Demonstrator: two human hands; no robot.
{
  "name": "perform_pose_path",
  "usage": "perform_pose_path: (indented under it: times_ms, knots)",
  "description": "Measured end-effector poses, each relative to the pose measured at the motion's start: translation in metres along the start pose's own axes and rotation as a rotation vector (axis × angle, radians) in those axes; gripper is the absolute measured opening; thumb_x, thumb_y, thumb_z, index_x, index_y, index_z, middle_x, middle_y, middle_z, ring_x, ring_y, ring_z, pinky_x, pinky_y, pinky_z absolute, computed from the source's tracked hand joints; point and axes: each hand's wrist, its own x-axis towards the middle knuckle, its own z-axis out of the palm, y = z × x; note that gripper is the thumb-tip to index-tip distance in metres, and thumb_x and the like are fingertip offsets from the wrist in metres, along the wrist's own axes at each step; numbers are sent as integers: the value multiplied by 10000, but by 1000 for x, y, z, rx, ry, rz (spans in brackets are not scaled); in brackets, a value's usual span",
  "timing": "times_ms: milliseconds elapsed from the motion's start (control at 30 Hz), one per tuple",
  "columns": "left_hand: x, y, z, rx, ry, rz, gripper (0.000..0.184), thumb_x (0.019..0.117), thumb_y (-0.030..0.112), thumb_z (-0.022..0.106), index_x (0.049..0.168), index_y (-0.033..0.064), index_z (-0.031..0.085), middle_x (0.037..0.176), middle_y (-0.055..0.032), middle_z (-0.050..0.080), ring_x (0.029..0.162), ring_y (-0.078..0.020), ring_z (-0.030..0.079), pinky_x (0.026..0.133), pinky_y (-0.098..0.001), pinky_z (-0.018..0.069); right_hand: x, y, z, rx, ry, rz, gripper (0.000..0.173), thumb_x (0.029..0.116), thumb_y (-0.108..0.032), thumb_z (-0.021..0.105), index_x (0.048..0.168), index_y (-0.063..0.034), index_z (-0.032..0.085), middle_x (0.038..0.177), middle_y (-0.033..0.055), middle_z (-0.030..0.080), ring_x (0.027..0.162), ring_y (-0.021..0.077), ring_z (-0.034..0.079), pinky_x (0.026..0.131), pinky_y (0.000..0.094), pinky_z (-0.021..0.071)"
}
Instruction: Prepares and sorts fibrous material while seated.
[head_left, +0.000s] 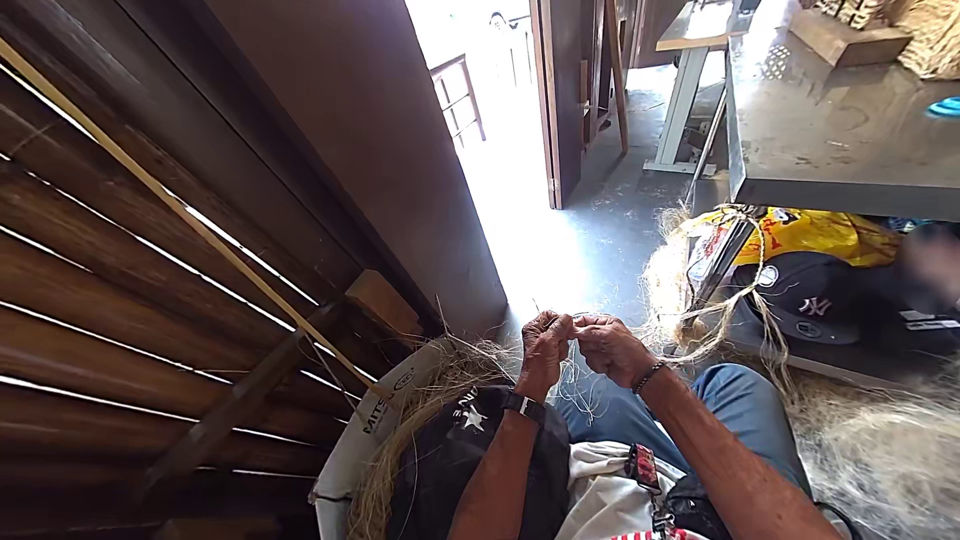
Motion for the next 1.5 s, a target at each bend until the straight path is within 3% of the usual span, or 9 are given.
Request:
perform_pose_path:
  times_ms: [367,500,600,733,867,1000,1167,1367,1500]
  knots:
    - [2,10,6,171,37,-49,132,1015,91,596,888,54,604,548,47,462,399,-24,364,385,-184,331,1,1,8,-309,250,-288,98,974,-57,604,896,-38,661,562,-37,478,420,40,362,402,211,308]
    - [2,17,10,222,34,-109,227,1085,167,473,978,45,632,520,72,404,407,-18,350,413,-181,334,-4,-14,13,-131,349,-331,128,1029,-58,544,946,-29,637,572,-28,471,437,48,385,427,207,347]
    - [7,19,14,210,12,-127,360,1114,240,378,876,105,611,485,85,340,386,-18,307,397,-176,286,-2,-22,9,-65,343,-393,116,1044,-82,555,971,-52,639,626,-3,535,455,45,422,436,190,376]
    - [11,26,25,243,-49,-116,406,1124,302,353,809,144,553,480,79,316,369,-26,277,379,-175,258,-2,-31,10,-113,404,-423,76,1016,-136,630,968,-110,683,827,-8,660,593,47,560,522,193,474]
    - [13,28,36,285,-74,-77,457,1128,357,330,924,126,668,485,89,340,371,-17,279,372,-171,262,-1,-40,16,2,455,-404,68,997,-89,640,947,-88,686,894,9,677,756,89,624,644,252,524]
    - [15,28,42,279,-57,7,489,1130,395,277,1054,158,698,494,94,335,372,-12,269,368,-173,256,-2,-41,18,97,439,-350,73,1018,-129,626,965,-101,668,884,20,689,728,104,626,605,263,516]
    - [13,25,40,273,-55,49,510,1132,419,256,1246,167,684,507,89,313,376,-17,259,369,-172,253,-2,-37,18,97,441,-303,88,1023,-168,631,978,-106,675,805,13,654,502,43,473,412,173,325]
    - [9,17,41,404,-53,114,316,1101,282,468,1318,175,672,625,56,476,435,-21,327,400,-176,296,4,-35,21,144,398,-261,64,990,-93,655,948,-63,694,694,20,637,479,47,487,399,180,340]
    - [9,14,43,365,-44,88,352,1111,322,423,1262,196,715,598,66,459,421,-21,294,389,-176,254,3,-32,20,112,388,-239,63,956,-84,689,895,-70,700,710,7,647,484,31,473,407,170,339]
